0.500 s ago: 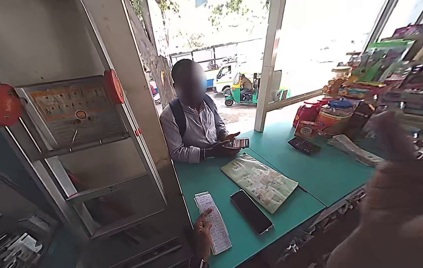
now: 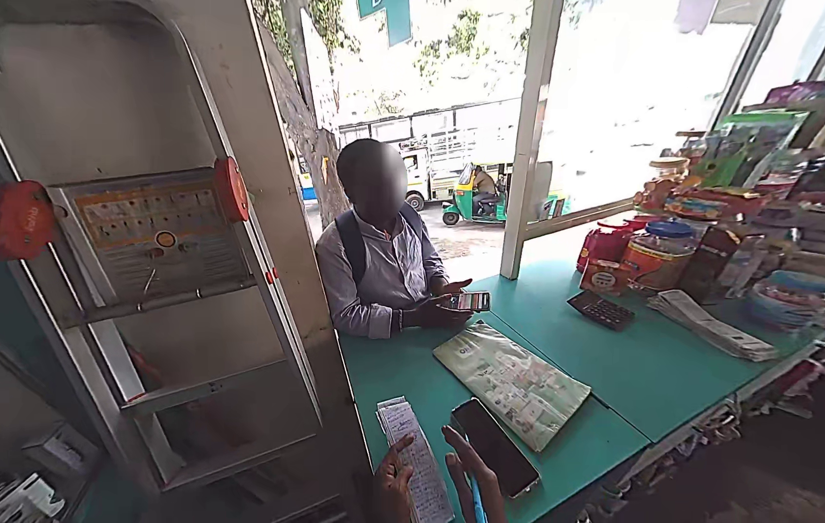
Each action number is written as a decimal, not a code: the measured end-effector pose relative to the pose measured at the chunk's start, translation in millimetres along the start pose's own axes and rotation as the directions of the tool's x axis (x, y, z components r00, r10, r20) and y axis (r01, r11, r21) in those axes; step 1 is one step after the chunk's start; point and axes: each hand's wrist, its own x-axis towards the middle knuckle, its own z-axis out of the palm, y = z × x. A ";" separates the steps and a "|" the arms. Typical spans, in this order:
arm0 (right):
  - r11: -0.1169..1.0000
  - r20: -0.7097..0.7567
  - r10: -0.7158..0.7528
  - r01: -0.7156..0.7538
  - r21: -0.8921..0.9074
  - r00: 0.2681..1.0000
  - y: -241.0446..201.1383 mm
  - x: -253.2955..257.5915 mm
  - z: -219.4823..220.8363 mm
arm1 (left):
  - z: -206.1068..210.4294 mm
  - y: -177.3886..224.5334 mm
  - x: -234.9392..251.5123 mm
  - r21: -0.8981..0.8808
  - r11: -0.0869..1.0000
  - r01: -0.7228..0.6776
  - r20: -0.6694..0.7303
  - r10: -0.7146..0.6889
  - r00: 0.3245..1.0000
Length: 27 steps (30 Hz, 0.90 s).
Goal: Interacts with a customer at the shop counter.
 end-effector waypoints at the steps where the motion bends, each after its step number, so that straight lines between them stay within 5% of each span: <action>1: 1.000 0.003 0.019 -0.019 -0.008 1.000 11.6 -0.5 2.7 | -0.1 3.0 -0.1 0.009 1.000 0.009 0.005 -0.009 1.000; 7: 0.991 0.065 0.137 -0.136 -0.021 0.988 26.2 -0.9 7.1 | 2.6 2.9 -2.3 0.008 1.000 0.008 0.015 -0.009 1.000; 14: 0.978 0.162 0.108 -0.076 -0.196 0.981 24.8 -3.0 6.3 | 4.9 -0.6 -1.9 0.018 0.999 -0.038 -0.007 0.038 0.999; 27: 0.976 0.186 0.087 -0.046 -0.214 0.979 22.0 -5.5 3.2 | 3.2 -5.6 -0.7 -0.030 0.999 -0.033 -0.031 0.032 0.999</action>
